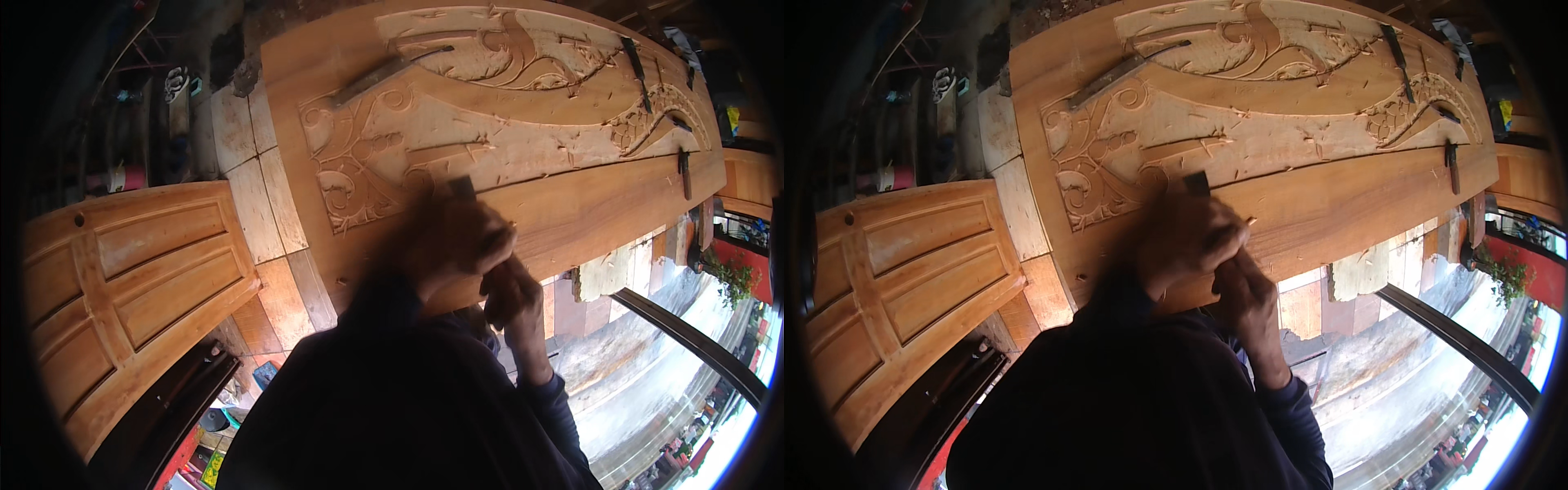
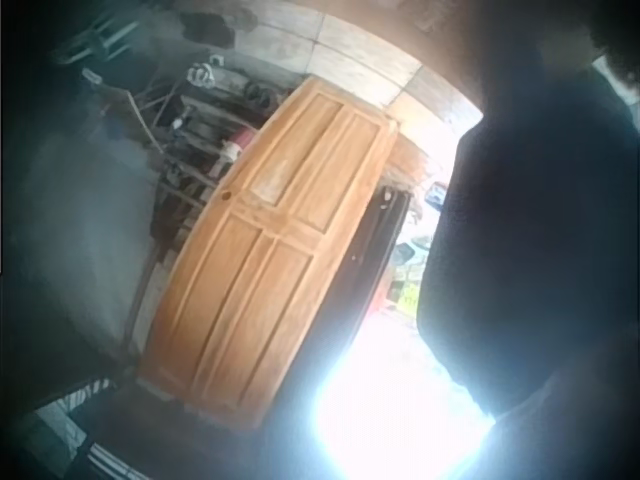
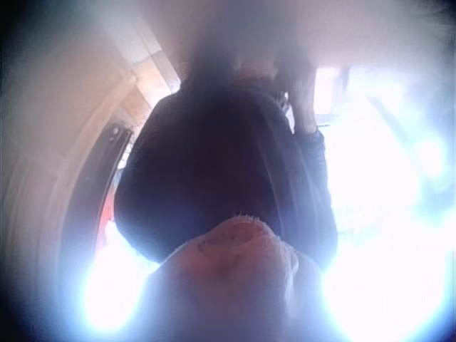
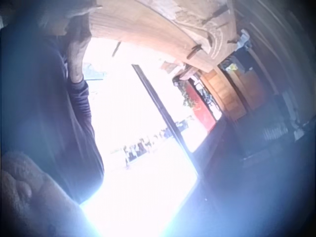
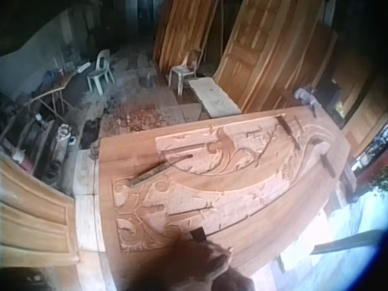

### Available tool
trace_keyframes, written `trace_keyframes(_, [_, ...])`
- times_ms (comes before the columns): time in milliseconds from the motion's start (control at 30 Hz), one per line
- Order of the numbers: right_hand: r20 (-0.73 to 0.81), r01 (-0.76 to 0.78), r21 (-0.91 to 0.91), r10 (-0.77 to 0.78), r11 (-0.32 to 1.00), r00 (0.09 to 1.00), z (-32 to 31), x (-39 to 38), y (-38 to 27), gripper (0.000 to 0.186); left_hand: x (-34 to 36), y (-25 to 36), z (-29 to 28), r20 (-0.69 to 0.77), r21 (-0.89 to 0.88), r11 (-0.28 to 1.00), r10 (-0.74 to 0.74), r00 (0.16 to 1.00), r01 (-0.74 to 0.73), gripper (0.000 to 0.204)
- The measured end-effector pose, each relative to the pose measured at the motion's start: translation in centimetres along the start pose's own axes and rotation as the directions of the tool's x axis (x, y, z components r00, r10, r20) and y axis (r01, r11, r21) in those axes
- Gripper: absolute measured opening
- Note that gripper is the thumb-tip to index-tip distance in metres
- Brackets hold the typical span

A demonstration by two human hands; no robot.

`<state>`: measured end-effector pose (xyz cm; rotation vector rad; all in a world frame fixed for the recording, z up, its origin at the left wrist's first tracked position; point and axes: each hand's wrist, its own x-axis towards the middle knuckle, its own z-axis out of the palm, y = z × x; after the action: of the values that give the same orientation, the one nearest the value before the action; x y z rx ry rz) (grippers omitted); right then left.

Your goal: The person carves a decorative pattern into a wooden panel using a chisel and a hammer.

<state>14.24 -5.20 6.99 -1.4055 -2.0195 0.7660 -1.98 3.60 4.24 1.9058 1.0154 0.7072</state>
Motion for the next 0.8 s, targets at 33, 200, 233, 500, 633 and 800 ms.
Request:
trace_keyframes(33, [-0.017, -0.012, 0.002, 0.012, 1.0, 1.0, 0.2, -0.6, -0.1, 0.037, 0.1, -0.1, 0.1, 0.015, 0.016, 1.0, 0.007, 1.0, -0.007, 0.041])
trace_keyframes(200, [0.018, -0.11, 0.126, 0.108, 0.986, 0.994, 0.3, 2.1, 0.0, 0.035, 2.7, -2.8, -0.4, 0.104, -0.118, 0.993, 0.03, 0.994, -0.018, 0.039])
trace_keyframes(233, [0.016, -0.112, 0.136, 0.111, 0.984, 0.994, 0.5, 2.6, 0.2, 0.034, 3.3, -3.7, 0.0, 0.053, -0.077, 0.991, 0.115, 0.992, -0.111, 0.037])
trace_keyframes(500, [0.049, -0.147, 0.178, 0.14, 0.973, 0.989, -1.9, 1.3, 1.9, 0.032, 3.6, -2.1, 2.1, -0.312, -0.028, 0.896, 0.414, 0.855, -0.444, 0.021])
trace_keyframes(633, [0.151, -0.541, 0.488, 0.544, 0.685, 0.825, -3.8, -1.3, 2.6, 0.029, 5.3, -1.1, 6.2, -0.07, -0.109, 0.94, 0.316, 0.946, -0.322, 0.025])
trace_keyframes(800, [-0.139, -0.126, 0.104, 0.14, 0.986, 0.98, -3.3, 0.9, 5.7, 0.029, 9.0, -1.8, 5.7, 0.078, -0.162, 0.959, 0.247, 0.966, -0.232, 0.032])
